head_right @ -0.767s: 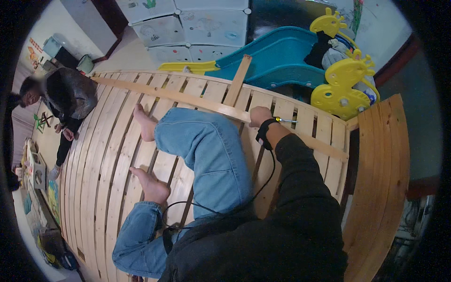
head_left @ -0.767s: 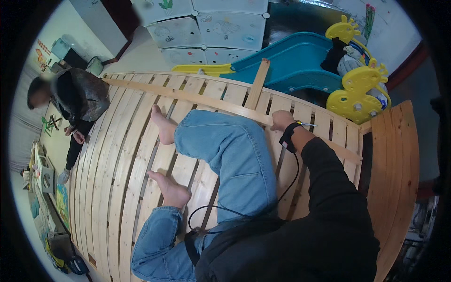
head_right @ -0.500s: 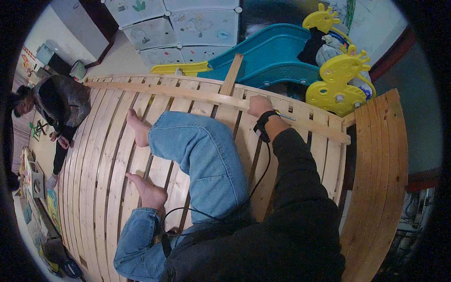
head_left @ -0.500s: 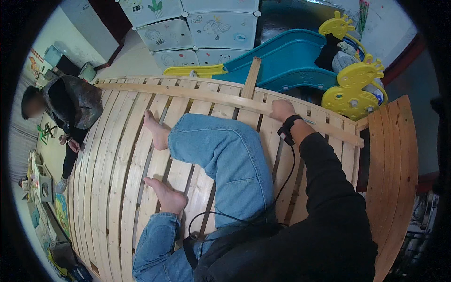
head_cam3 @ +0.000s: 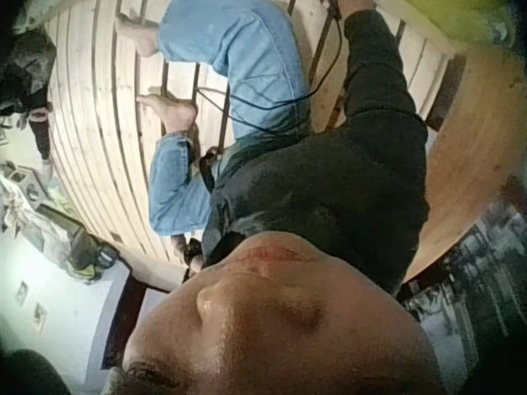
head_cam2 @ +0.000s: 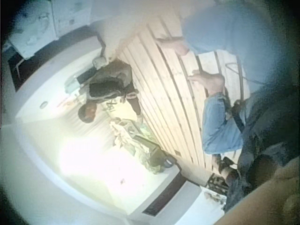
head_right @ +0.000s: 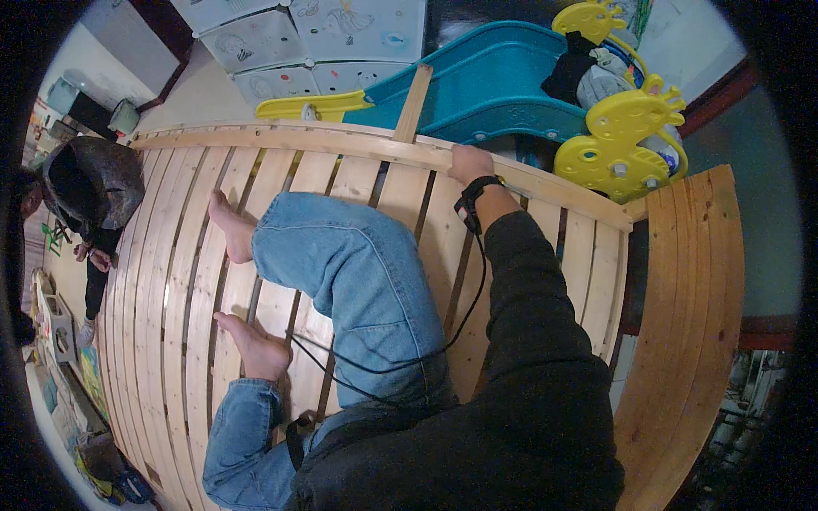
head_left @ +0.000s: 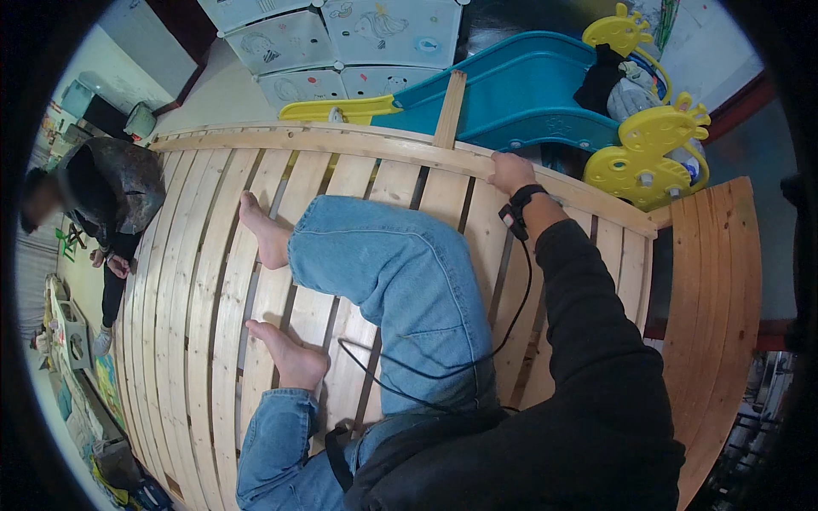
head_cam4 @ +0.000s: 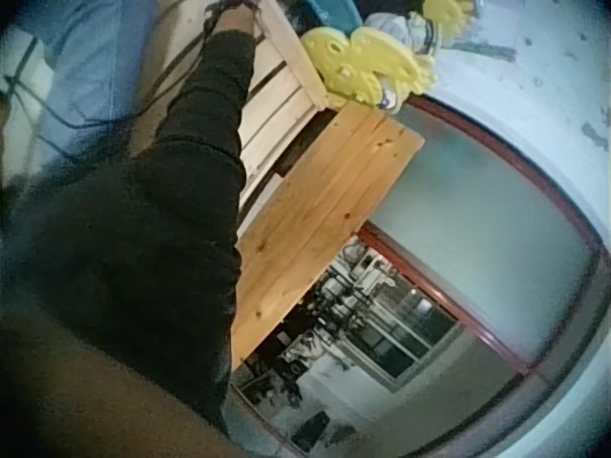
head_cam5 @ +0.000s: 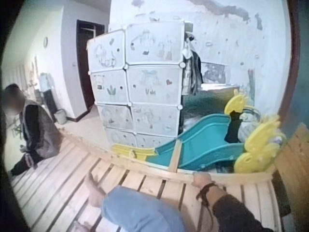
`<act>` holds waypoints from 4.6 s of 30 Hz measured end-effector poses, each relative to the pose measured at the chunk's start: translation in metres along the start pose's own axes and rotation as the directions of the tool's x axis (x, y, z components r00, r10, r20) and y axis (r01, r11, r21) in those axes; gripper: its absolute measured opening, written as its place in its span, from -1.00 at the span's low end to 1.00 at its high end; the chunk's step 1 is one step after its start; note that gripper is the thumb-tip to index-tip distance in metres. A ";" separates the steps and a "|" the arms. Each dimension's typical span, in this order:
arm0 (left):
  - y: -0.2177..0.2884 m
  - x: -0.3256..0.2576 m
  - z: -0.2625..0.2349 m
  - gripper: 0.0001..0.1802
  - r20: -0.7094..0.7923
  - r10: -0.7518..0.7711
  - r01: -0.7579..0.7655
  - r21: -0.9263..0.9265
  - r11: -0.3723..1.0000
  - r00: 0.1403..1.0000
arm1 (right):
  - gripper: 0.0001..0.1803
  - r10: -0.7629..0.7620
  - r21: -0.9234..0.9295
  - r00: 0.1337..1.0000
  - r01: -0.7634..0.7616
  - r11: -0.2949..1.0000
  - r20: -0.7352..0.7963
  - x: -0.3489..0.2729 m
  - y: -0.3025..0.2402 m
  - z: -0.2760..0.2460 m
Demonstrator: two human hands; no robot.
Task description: The person sits on a wooden slatted structure and uses a screwdriver to fasten screws into the wood. They repeatedly position screws and turn the screwdriver to secure the slats together.
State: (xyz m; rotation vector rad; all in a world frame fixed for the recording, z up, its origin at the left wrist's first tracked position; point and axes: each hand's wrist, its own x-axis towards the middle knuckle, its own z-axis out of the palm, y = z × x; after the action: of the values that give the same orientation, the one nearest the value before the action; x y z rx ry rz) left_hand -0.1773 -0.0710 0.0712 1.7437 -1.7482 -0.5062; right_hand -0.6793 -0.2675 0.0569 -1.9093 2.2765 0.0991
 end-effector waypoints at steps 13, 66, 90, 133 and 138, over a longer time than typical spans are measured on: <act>-0.216 -0.480 -0.189 -0.36 0.003 -0.991 0.988 -0.071 0.134 0.135 | -0.70 -0.112 -0.047 0.982 0.106 0.993 -0.152 -0.039 -0.060 -0.085; -0.248 -0.496 -0.132 -0.44 -0.277 -0.907 0.725 0.688 0.043 0.316 | -0.76 -0.518 -0.380 0.826 0.415 0.827 -0.224 -0.139 -0.098 -0.185; -0.218 -0.107 -0.049 -0.22 -0.627 -0.766 0.974 0.225 -0.007 0.139 | -0.74 -0.124 -0.091 0.989 0.131 0.987 0.076 -0.050 -0.093 -0.116; -0.258 -0.005 -0.042 -0.55 -0.328 -0.461 0.543 0.688 0.481 0.825 | -0.35 0.425 0.132 0.630 -0.644 0.753 0.650 -0.083 0.166 -0.158; -0.139 0.207 -0.081 -0.59 -0.099 -0.191 0.213 0.314 0.925 0.977 | -0.56 0.466 -0.026 0.564 -0.618 0.786 0.681 -0.152 0.250 -0.160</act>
State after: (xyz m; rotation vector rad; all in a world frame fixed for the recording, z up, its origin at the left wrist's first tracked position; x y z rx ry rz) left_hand -0.0081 -0.2715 0.0715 2.1602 -1.6852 -0.2490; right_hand -0.9133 -0.1011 0.2262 -0.7718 2.1286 0.4973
